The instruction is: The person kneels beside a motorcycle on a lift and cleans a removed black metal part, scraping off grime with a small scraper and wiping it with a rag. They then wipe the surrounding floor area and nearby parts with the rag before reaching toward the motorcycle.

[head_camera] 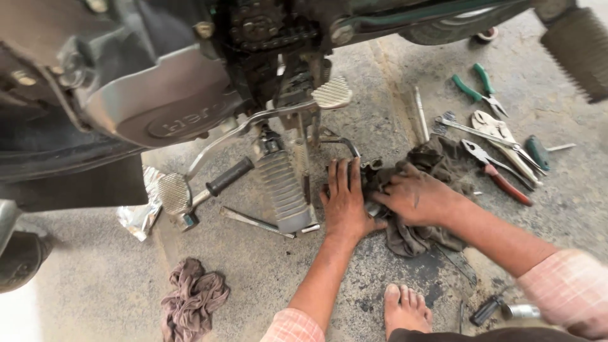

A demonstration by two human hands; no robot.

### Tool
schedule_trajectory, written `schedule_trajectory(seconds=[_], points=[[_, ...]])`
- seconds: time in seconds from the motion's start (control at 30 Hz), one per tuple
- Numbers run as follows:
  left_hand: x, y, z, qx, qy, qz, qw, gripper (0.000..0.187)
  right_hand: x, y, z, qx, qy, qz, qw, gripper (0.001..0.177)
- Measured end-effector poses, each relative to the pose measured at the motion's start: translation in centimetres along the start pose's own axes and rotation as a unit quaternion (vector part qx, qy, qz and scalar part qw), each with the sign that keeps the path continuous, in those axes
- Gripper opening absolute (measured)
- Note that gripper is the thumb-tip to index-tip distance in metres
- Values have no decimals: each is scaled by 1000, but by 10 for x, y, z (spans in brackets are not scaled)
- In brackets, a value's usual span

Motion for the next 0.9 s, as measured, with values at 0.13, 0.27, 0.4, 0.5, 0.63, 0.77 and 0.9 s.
schedule_trajectory(seconds=[0.13, 0.27, 0.4, 0.5, 0.63, 0.77, 0.9], points=[[-2, -4, 6, -7, 13, 3, 1000, 143, 10, -1, 47, -7, 129, -63, 990, 48], [-1, -6, -2, -33, 49, 8, 998, 143, 31, -15, 31, 3, 90, -80, 993, 34], [-6, -8, 1, -60, 55, 0, 997, 145, 40, -13, 3, 49, 63, -26, 996, 60], [-1, -11, 6, -67, 61, 10, 996, 146, 43, 9, 7, 136, 157, 26, 978, 85], [0, -10, 11, -68, 56, 12, 996, 148, 30, 17, 3, 226, 225, 47, 947, 93], [0, -9, 9, -74, 64, 18, 995, 148, 14, 40, 15, 322, 181, 187, 910, 86], [3, -10, 17, -83, 69, 39, 993, 149, -7, 55, 48, 656, 161, 253, 693, 77]])
Point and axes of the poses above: each hand's wrist, its own x-axis towards the middle knuckle, its own z-axis out of the palm, y = z × x, the point moved 10 cm from there along x, towards the middle knuckle, and after that the axes turned 13 degrees about y, right-handed, at the moved point
